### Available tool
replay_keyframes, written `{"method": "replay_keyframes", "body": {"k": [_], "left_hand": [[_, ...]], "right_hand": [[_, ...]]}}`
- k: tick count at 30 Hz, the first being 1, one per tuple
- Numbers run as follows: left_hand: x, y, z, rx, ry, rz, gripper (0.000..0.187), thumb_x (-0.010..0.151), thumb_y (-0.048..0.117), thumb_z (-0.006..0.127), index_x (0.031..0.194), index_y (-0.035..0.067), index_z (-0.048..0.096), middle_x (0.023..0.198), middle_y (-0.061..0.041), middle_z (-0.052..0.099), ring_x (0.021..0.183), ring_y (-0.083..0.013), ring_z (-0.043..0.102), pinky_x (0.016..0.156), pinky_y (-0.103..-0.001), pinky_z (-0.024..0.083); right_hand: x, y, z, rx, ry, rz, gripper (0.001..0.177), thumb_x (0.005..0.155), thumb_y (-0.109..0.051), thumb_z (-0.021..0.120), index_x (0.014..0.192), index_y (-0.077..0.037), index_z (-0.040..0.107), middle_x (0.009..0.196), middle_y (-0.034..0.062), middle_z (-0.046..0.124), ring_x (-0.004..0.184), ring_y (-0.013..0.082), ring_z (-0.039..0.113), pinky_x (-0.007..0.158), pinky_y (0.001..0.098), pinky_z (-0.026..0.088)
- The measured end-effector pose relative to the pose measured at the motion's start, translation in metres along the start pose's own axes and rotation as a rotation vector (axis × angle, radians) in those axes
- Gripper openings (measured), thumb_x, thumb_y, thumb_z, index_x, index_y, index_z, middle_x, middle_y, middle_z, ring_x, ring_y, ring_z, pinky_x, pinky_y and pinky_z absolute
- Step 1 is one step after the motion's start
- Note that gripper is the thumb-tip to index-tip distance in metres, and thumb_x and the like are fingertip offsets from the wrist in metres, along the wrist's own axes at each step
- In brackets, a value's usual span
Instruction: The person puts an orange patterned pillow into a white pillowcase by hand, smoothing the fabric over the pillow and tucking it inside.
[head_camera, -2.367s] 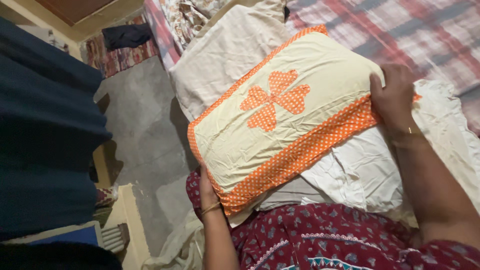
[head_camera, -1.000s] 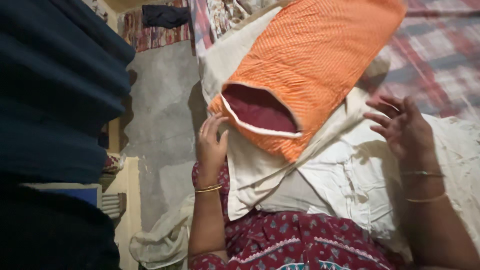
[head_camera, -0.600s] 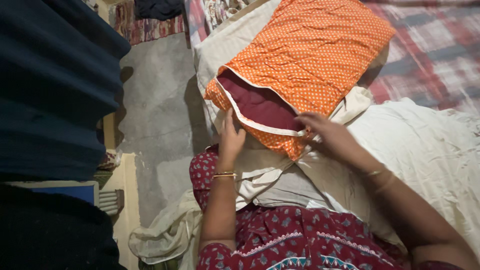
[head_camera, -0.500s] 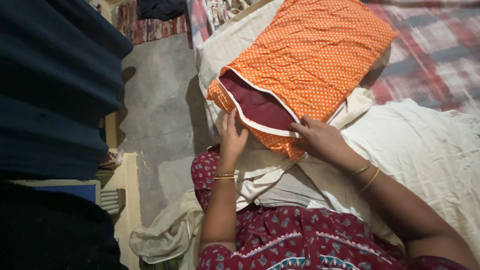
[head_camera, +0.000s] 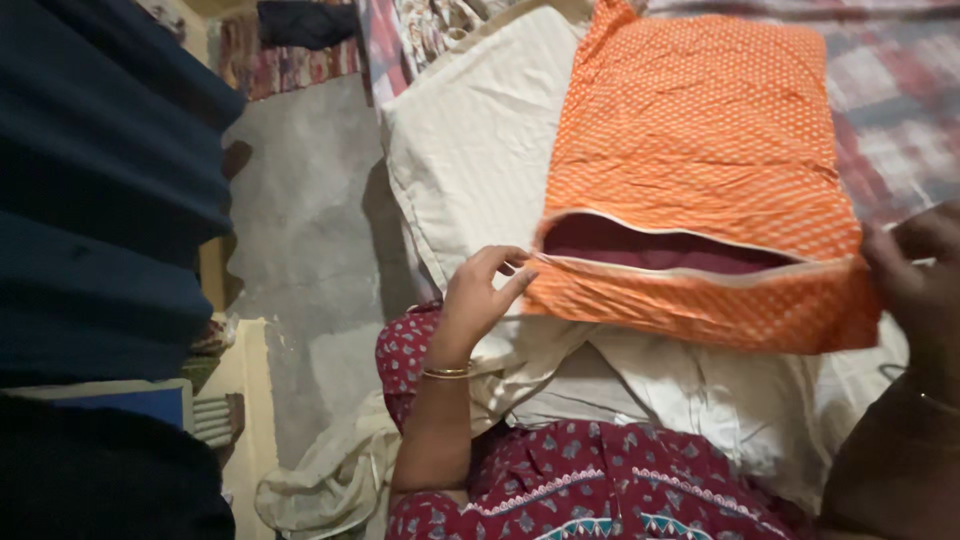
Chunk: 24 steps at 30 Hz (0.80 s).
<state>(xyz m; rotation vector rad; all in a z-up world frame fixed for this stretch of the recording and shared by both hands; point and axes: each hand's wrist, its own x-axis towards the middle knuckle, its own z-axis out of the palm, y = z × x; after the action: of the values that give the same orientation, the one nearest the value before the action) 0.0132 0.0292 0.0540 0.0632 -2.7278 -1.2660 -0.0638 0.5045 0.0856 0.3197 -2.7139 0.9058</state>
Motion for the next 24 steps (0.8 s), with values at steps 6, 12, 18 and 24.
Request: {"method": "replay_keyframes", "body": {"k": [6, 12, 18, 24], "left_hand": [[-0.008, -0.035, 0.060, -0.677, -0.053, -0.247, 0.051, 0.096, 0.034, 0.070, 0.134, 0.004, 0.056, 0.115, -0.009, 0.070, 0.100, -0.0139, 0.068, 0.084, -0.030, 0.057], [0.003, -0.029, 0.080, -0.800, -0.012, -0.216, 0.059, 0.098, 0.027, 0.069, 0.148, 0.004, 0.047, 0.128, -0.015, 0.066, 0.106, -0.0160, 0.066, 0.089, -0.030, 0.057], [0.010, -0.036, 0.077, -0.699, -0.022, -0.129, 0.054, 0.096, 0.016, 0.068, 0.146, 0.005, 0.051, 0.136, -0.013, 0.064, 0.115, -0.0175, 0.066, 0.094, -0.032, 0.057], [0.017, -0.021, 0.070, -0.464, 0.036, 0.028, 0.054, 0.091, 0.010, 0.066, 0.144, 0.007, 0.055, 0.138, -0.012, 0.063, 0.120, -0.0240, 0.064, 0.099, -0.036, 0.054]], "right_hand": [[0.021, -0.089, 0.019, 0.057, -0.068, -0.084, 0.020, 0.098, -0.019, 0.077, 0.096, -0.001, 0.070, 0.090, 0.0117, 0.065, 0.075, 0.0258, 0.064, 0.068, 0.0392, 0.050], [0.051, -0.200, 0.103, -0.028, -0.377, -0.588, 0.018, 0.091, -0.023, 0.070, 0.097, -0.006, 0.072, 0.093, 0.0124, 0.065, 0.086, 0.0340, 0.066, 0.071, 0.0449, 0.054], [0.062, -0.203, 0.190, -0.113, -0.346, -0.644, 0.017, 0.080, -0.022, 0.072, 0.086, -0.007, 0.071, 0.087, 0.0131, 0.064, 0.087, 0.0343, 0.063, 0.073, 0.0458, 0.053], [0.047, -0.194, 0.204, 0.002, -0.297, -0.643, 0.018, 0.080, -0.016, 0.071, 0.097, -0.009, 0.074, 0.087, 0.0114, 0.065, 0.084, 0.0339, 0.063, 0.072, 0.0472, 0.052]]}}
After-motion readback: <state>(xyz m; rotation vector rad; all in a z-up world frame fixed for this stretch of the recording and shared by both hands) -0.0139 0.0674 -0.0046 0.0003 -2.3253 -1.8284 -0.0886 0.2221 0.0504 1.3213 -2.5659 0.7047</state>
